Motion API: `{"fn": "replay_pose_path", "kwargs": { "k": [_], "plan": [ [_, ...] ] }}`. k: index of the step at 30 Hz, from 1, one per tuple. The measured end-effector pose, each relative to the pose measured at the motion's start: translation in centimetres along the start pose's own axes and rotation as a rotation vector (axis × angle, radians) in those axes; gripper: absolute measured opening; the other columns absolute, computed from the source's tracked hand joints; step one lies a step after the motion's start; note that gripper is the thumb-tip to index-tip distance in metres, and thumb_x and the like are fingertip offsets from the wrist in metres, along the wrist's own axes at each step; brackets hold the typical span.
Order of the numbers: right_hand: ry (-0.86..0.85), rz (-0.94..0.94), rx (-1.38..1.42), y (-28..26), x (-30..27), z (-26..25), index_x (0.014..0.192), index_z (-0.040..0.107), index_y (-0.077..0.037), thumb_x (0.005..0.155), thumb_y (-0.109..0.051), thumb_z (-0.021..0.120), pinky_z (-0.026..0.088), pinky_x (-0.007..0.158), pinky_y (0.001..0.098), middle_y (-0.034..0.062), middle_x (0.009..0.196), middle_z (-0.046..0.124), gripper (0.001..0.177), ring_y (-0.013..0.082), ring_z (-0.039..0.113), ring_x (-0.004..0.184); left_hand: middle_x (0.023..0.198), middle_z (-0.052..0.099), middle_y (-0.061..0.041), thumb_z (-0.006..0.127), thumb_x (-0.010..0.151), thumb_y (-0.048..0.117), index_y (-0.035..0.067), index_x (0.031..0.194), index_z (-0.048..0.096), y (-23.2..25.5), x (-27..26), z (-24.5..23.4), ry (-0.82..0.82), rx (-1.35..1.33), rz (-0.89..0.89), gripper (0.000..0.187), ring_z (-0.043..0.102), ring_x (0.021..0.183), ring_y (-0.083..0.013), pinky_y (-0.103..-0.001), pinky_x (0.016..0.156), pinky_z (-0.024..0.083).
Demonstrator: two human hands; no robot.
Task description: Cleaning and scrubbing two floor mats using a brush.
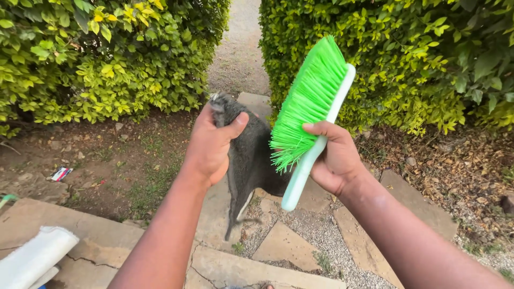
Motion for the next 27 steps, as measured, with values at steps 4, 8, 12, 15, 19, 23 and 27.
{"fn": "replay_pose_path", "kwargs": {
  "k": [4,8,12,15,19,23,27],
  "plan": [
    [-0.039,-0.001,0.01,-0.8,-0.4,-0.6,0.125,0.058,0.004,0.085,-0.006,0.062,0.056,0.096,0.0484,0.0176,0.11,0.069,0.041,0.0317,0.07,0.1,0.105,0.07,0.0,0.076,0.093,-0.001,0.007,0.116,0.063,0.7,0.3,1.8,-0.009,0.023,0.017,0.028,0.065,0.097,-0.0124,-0.031,0.094,0.052],
    [-0.076,0.076,-0.024,-1.0,-1.9,-1.7,0.129,0.058,0.005,0.083,-0.007,0.062,0.056,0.096,0.0487,0.0184,0.112,0.071,0.048,0.0316,0.071,0.101,0.099,0.071,0.0,0.077,0.088,-0.002,0.007,0.11,0.066,0.0,-0.7,4.5,-0.084,0.046,-0.128,0.026,0.064,0.092,-0.0137,-0.033,0.088,0.053],
    [-0.216,0.184,-0.051,-1.1,-3.1,-3.0,0.133,0.057,0.006,0.082,-0.007,0.064,0.057,0.095,0.0509,0.0201,0.114,0.071,0.052,0.0327,0.072,0.101,0.105,0.073,0.005,0.072,0.084,-0.005,0.01,0.113,0.07,0.6,-1.7,7.7,-0.188,0.2,-0.159,0.033,0.065,0.098,-0.0083,-0.027,0.094,0.053],
    [-0.309,0.221,-0.044,-1.5,-4.4,-3.7,0.134,0.056,0.007,0.08,-0.007,0.066,0.056,0.097,0.0505,0.0213,0.116,0.071,0.057,0.0327,0.072,0.103,0.105,0.07,0.003,0.071,0.088,-0.008,0.004,0.111,0.07,0.1,-2.4,8.1,-0.304,0.293,-0.182,0.027,0.062,0.101,-0.009,-0.028,0.096,0.049],
    [-0.406,0.249,-0.03,-1.4,-5.3,-5.0,0.138,0.054,0.008,0.08,-0.01,0.068,0.055,0.098,0.0508,0.0221,0.118,0.07,0.062,0.033,0.071,0.104,0.104,0.071,0.002,0.071,0.091,-0.006,0.004,0.108,0.072,0.6,-3.7,10.0,-0.355,0.414,-0.189,0.02,0.064,0.103,-0.0105,-0.028,0.098,0.05],
    [-0.499,0.299,-0.011,-0.6,-6.2,-4.4,0.142,0.053,0.005,0.081,-0.013,0.071,0.052,0.101,0.0532,0.0205,0.122,0.068,0.066,0.0337,0.069,0.109,0.107,0.073,0.002,0.071,0.091,-0.006,0.005,0.109,0.073,0.4,-5.4,11.1,-0.403,0.427,-0.131,0.022,0.065,0.105,-0.0103,-0.028,0.1,0.05],
    [-0.542,0.338,-0.057,0.1,-5.8,-4.3,0.141,0.053,0.004,0.084,-0.014,0.07,0.05,0.102,0.0555,0.0216,0.124,0.068,0.063,0.0353,0.067,0.111,0.108,0.074,0.001,0.07,0.091,-0.005,0.006,0.113,0.073,0.0,-6.6,11.6,-0.425,0.323,-0.184,0.024,0.066,0.104,-0.0108,-0.029,0.099,0.051]
  ]
}}
Point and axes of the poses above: each hand's wrist, its own x-axis towards the middle knuckle, its own z-axis out of the palm, y = z × x, the point moved 8 cm from there along x, towards the middle knuckle
